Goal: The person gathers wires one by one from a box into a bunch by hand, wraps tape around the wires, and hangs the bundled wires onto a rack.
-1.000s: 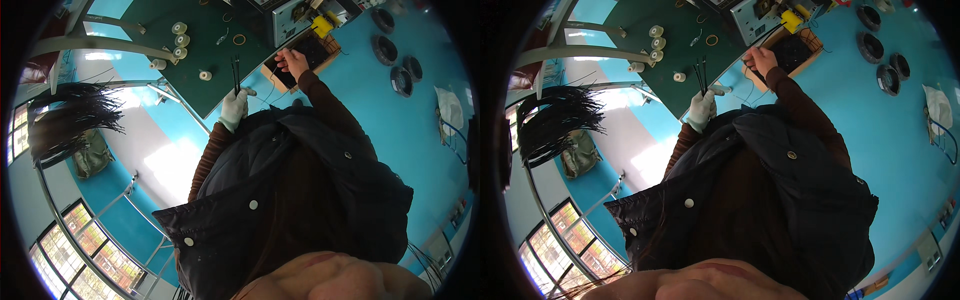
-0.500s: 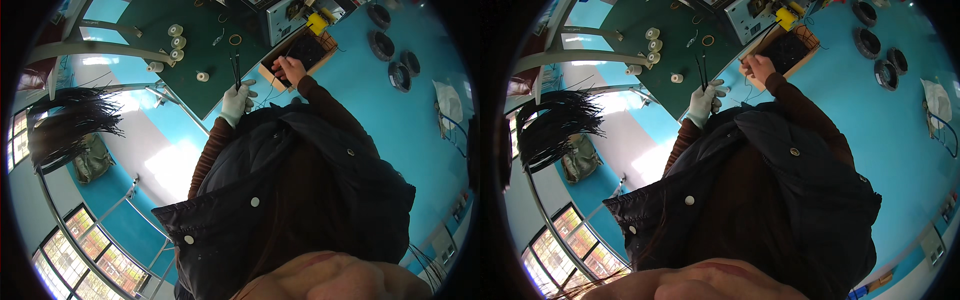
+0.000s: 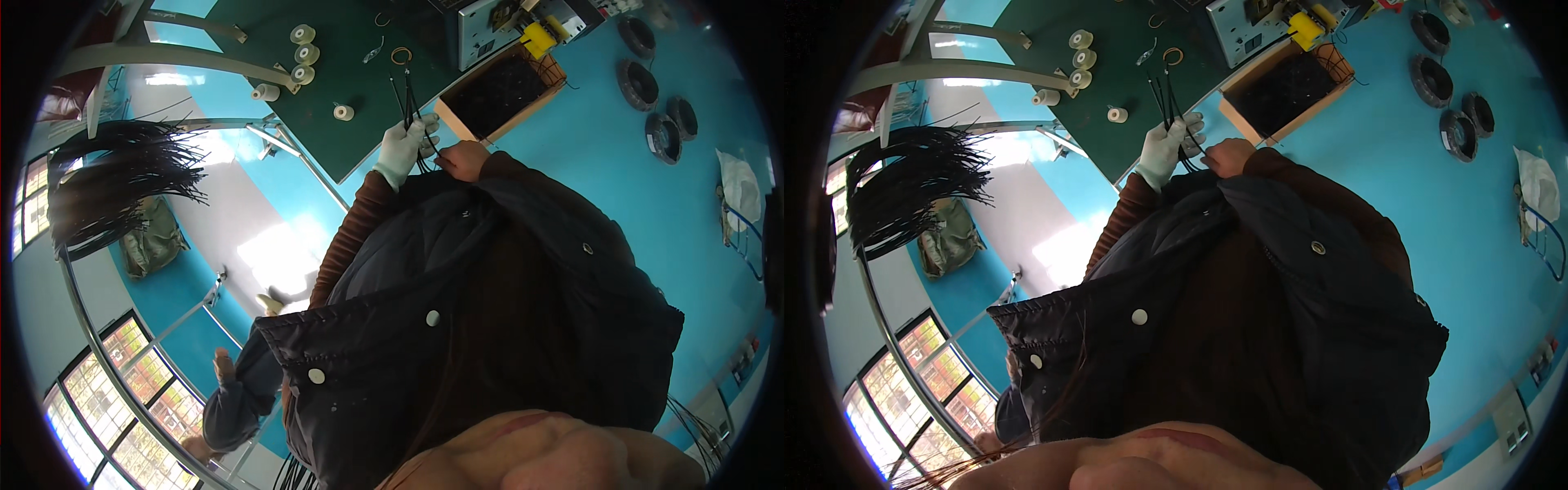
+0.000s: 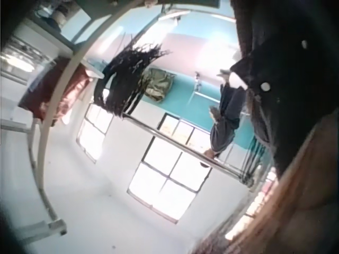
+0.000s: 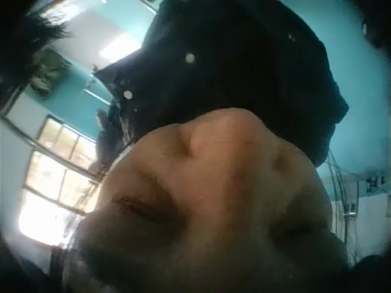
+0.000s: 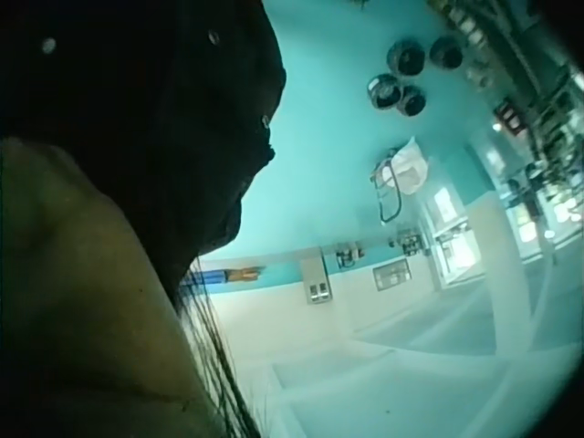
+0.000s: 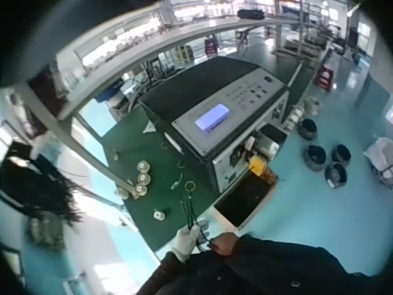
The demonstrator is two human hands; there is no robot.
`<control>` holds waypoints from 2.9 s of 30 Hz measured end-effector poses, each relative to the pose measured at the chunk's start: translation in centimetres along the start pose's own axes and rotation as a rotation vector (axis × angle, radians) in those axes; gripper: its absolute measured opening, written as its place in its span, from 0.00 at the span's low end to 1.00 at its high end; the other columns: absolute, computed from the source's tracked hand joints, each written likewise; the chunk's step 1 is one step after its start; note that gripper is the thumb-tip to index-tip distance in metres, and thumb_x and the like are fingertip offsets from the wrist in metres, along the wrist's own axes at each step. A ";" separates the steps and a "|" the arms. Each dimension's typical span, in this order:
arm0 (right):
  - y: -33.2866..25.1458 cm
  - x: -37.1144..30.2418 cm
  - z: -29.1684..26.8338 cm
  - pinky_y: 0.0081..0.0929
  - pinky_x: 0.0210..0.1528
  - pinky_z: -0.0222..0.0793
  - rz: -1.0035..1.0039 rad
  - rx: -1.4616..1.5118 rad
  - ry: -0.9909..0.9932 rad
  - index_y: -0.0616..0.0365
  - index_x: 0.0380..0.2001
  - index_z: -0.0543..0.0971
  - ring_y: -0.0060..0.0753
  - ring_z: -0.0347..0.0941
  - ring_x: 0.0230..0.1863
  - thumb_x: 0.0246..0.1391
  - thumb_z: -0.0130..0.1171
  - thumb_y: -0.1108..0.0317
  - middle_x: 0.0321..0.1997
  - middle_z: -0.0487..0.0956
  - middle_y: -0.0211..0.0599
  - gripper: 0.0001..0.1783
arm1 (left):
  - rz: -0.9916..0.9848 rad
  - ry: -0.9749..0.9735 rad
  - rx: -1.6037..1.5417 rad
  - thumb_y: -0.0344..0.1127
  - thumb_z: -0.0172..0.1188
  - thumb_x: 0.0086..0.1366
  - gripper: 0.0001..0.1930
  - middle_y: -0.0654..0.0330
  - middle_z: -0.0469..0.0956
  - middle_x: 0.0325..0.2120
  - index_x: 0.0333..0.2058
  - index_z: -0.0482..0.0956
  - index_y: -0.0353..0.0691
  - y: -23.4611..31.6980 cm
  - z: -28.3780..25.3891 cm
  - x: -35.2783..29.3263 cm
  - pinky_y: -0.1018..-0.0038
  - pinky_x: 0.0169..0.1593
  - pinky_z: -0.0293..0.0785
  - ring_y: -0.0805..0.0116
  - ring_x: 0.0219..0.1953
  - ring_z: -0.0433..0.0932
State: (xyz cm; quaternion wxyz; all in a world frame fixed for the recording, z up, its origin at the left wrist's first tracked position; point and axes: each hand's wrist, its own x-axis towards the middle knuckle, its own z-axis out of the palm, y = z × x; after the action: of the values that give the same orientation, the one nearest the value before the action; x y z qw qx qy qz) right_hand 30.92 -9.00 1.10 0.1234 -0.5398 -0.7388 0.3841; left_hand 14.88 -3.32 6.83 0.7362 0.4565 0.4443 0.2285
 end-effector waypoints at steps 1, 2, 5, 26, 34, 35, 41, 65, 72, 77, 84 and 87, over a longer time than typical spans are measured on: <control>-0.1 0.2 0.0 0.45 0.37 0.67 0.012 0.000 -0.041 0.57 0.28 0.77 0.55 0.73 0.33 0.56 0.46 0.53 0.27 0.77 0.49 0.19 | 0.023 -0.020 -0.006 0.47 0.44 0.68 0.23 0.55 0.75 0.38 0.47 0.69 0.30 0.0 0.1 0.0 0.74 0.41 0.74 0.68 0.37 0.76; -0.2 0.3 0.1 0.47 0.39 0.66 0.024 0.000 -0.083 0.56 0.28 0.77 0.55 0.73 0.35 0.55 0.45 0.50 0.29 0.77 0.49 0.20 | 0.046 -0.040 -0.013 0.46 0.43 0.68 0.22 0.56 0.75 0.36 0.46 0.69 0.29 -0.1 0.1 -0.1 0.74 0.40 0.74 0.69 0.36 0.76; -0.9 0.4 -0.3 0.47 0.40 0.66 0.003 0.054 -0.160 0.57 0.29 0.78 0.54 0.73 0.35 0.54 0.47 0.52 0.28 0.78 0.48 0.19 | 0.090 -0.020 -0.065 0.44 0.42 0.69 0.20 0.58 0.75 0.27 0.41 0.71 0.29 -1.6 -0.6 -0.1 0.76 0.36 0.75 0.72 0.28 0.76; 5.9 3.0 -9.2 0.18 0.29 0.63 0.161 1.468 0.601 0.55 0.44 0.73 0.19 0.71 0.29 0.59 0.49 0.58 0.40 0.77 0.32 0.15 | 0.058 0.294 0.238 0.35 0.49 0.62 0.11 0.71 0.62 0.12 0.38 0.75 0.35 -2.3 -2.0 -3.2 0.82 0.13 0.54 0.83 0.09 0.57; 5.3 3.5 -7.7 0.15 0.26 0.64 0.267 1.378 0.677 0.55 0.35 0.76 0.16 0.71 0.27 0.58 0.51 0.58 0.34 0.79 0.29 0.12 | 0.029 0.307 0.567 0.43 0.56 0.56 0.17 0.59 0.74 0.20 0.35 0.76 0.32 -2.8 -1.5 -4.2 0.73 0.32 0.69 0.72 0.24 0.71; 5.3 3.5 -7.7 0.14 0.26 0.65 0.275 1.342 0.686 0.55 0.35 0.76 0.16 0.72 0.27 0.57 0.51 0.58 0.33 0.79 0.29 0.12 | 0.016 0.342 0.536 0.44 0.56 0.57 0.18 0.59 0.74 0.19 0.34 0.76 0.32 -3.1 -1.5 -4.2 0.73 0.33 0.69 0.71 0.24 0.71; 4.8 3.9 -7.2 0.15 0.24 0.68 0.241 1.296 0.729 0.56 0.33 0.74 0.17 0.73 0.26 0.56 0.53 0.58 0.31 0.79 0.31 0.12 | -0.155 0.215 0.227 0.44 0.49 0.65 0.18 0.67 0.66 0.16 0.36 0.76 0.32 -1.9 -1.8 -5.1 0.78 0.19 0.60 0.79 0.14 0.61; -1.1 -0.3 -0.2 0.29 0.30 0.67 -0.104 0.425 0.278 0.63 0.29 0.76 0.39 0.73 0.25 0.52 0.55 0.63 0.23 0.76 0.45 0.11 | -0.023 0.059 0.003 0.52 0.53 0.62 0.26 0.58 0.71 0.46 0.52 0.69 0.38 -0.1 -1.2 -2.7 0.74 0.34 0.76 0.69 0.39 0.73; -2.1 0.7 -0.1 0.40 0.36 0.68 -0.119 0.380 0.123 0.56 0.31 0.79 0.52 0.73 0.33 0.51 0.54 0.59 0.29 0.78 0.47 0.13 | 0.062 0.013 0.052 0.46 0.51 0.65 0.20 0.59 0.75 0.42 0.47 0.73 0.34 -0.7 -0.1 -2.1 0.75 0.40 0.74 0.71 0.38 0.74; -0.6 0.3 -0.7 0.31 0.35 0.69 -0.099 0.347 0.042 0.61 0.33 0.79 0.41 0.76 0.31 0.50 0.56 0.62 0.30 0.79 0.46 0.13 | 0.116 0.098 -0.007 0.42 0.49 0.66 0.16 0.56 0.78 0.30 0.36 0.75 0.32 -2.2 -0.4 -1.6 0.76 0.38 0.73 0.72 0.30 0.76; 6.6 0.7 -3.5 0.23 0.26 0.69 0.482 1.030 0.615 0.59 0.47 0.69 0.23 0.74 0.29 0.49 0.60 0.62 0.39 0.77 0.35 0.23 | 0.125 0.242 0.042 0.50 0.46 0.67 0.22 0.68 0.61 0.10 0.31 0.73 0.33 -0.9 -2.2 -3.9 0.80 0.18 0.63 0.79 0.11 0.60; 6.0 1.5 -7.1 0.18 0.26 0.66 0.468 1.168 0.658 0.57 0.52 0.66 0.22 0.73 0.30 0.51 0.58 0.60 0.45 0.74 0.33 0.26 | -0.033 0.108 0.038 0.49 0.49 0.66 0.21 0.70 0.57 0.11 0.40 0.72 0.31 -0.1 -1.5 -4.6 0.81 0.17 0.58 0.81 0.11 0.55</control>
State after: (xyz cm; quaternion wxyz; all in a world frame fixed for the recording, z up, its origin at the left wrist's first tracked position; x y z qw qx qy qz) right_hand 38.75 -3.84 1.31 0.5235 -0.6180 -0.2012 0.5509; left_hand 11.28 -6.03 8.50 0.7059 0.4499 0.4952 0.2323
